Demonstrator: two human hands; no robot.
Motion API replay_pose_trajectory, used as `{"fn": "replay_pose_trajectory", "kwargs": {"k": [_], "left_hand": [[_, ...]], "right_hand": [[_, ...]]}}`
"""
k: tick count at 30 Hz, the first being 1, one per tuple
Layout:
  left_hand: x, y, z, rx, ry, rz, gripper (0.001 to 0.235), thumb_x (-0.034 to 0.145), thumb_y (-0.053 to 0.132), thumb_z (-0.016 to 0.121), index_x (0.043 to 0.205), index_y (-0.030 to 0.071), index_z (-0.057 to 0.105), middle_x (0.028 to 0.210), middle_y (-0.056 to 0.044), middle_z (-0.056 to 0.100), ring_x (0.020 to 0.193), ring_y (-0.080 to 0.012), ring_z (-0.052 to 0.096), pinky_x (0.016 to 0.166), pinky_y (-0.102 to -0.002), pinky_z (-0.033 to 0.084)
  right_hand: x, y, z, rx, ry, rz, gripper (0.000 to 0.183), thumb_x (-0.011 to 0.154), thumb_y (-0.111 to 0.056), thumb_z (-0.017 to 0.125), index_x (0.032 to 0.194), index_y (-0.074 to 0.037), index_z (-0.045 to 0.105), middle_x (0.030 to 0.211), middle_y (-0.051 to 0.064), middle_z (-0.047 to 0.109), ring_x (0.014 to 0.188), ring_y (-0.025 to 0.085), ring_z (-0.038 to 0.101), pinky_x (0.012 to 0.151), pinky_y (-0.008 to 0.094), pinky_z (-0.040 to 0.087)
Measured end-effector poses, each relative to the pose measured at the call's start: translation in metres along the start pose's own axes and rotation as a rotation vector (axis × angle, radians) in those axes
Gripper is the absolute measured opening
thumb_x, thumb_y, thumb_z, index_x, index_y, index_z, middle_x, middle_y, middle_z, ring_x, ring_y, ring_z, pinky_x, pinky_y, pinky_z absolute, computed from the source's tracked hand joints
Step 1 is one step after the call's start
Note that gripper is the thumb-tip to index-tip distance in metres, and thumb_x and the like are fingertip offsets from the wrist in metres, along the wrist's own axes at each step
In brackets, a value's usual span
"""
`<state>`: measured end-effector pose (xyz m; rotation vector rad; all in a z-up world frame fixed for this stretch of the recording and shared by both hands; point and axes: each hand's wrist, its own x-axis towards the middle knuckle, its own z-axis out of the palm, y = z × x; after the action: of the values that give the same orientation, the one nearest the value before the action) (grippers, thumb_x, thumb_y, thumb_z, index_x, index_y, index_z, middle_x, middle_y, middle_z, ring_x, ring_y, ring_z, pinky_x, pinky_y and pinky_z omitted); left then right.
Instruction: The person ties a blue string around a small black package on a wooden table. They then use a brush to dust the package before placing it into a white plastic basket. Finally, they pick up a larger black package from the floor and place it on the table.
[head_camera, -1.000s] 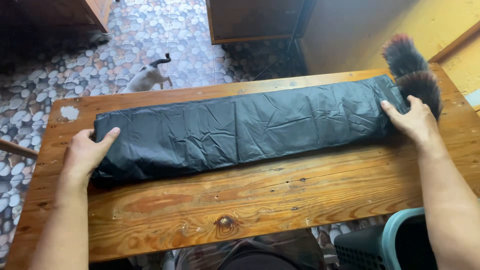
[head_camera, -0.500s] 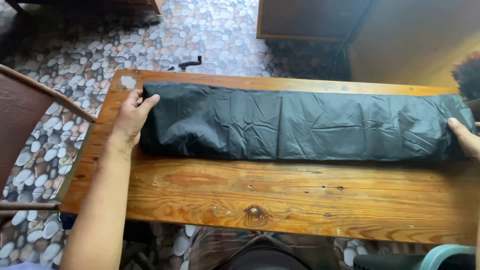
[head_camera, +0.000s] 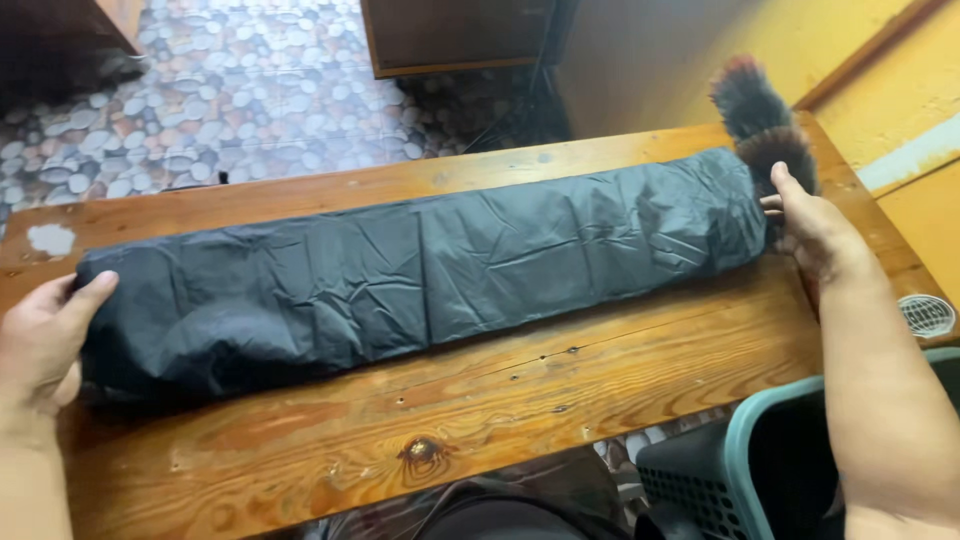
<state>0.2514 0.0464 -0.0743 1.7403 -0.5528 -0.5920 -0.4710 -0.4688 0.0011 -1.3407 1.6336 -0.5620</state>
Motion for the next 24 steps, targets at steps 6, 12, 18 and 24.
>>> {"fn": "replay_pose_trajectory", "kwargs": {"k": [6, 12, 18, 24], "left_hand": [[0.009, -0.011, 0.000, 0.121, 0.002, 0.149, 0.034, 0.110, 0.025, 0.070, 0.136, 0.005, 0.062, 0.128, -0.012, 0.067, 0.112, -0.0154, 0.065, 0.101, -0.027, 0.053], [0.019, -0.023, -0.006, 0.032, -0.015, 0.005, 0.026, 0.105, 0.026, 0.073, 0.124, 0.013, 0.062, 0.117, -0.006, 0.070, 0.096, -0.0161, 0.068, 0.085, -0.031, 0.058], [0.024, -0.030, -0.014, 0.136, 0.041, 0.037, 0.037, 0.105, 0.026, 0.073, 0.136, 0.015, 0.056, 0.126, -0.007, 0.066, 0.108, -0.0190, 0.065, 0.095, -0.037, 0.055], [0.017, -0.028, -0.009, 0.095, 0.049, 0.079, 0.030, 0.103, 0.032, 0.076, 0.126, 0.016, 0.065, 0.122, -0.001, 0.069, 0.106, -0.0053, 0.064, 0.098, -0.020, 0.054]], "right_hand": [[-0.040, -0.028, 0.012, -0.224, 0.024, 0.020, 0.078, 0.097, -0.074, 0.041, 0.139, -0.009, 0.058, 0.135, 0.021, 0.051, 0.121, 0.027, 0.053, 0.097, 0.044, 0.045], [-0.041, -0.016, 0.015, -0.353, -0.048, -0.096, 0.044, 0.092, -0.048, 0.078, 0.087, -0.007, 0.063, 0.086, 0.001, 0.061, 0.085, 0.013, 0.053, 0.074, 0.030, 0.037], [-0.031, -0.016, 0.009, -0.391, -0.076, -0.031, 0.058, 0.086, -0.043, 0.079, 0.121, 0.000, 0.062, 0.103, 0.005, 0.059, 0.090, 0.015, 0.056, 0.068, 0.034, 0.043], [-0.067, -0.031, 0.018, -0.282, -0.063, 0.038, 0.074, 0.090, -0.044, 0.069, 0.147, 0.000, 0.051, 0.127, 0.006, 0.063, 0.109, 0.017, 0.057, 0.088, 0.035, 0.043]]}}
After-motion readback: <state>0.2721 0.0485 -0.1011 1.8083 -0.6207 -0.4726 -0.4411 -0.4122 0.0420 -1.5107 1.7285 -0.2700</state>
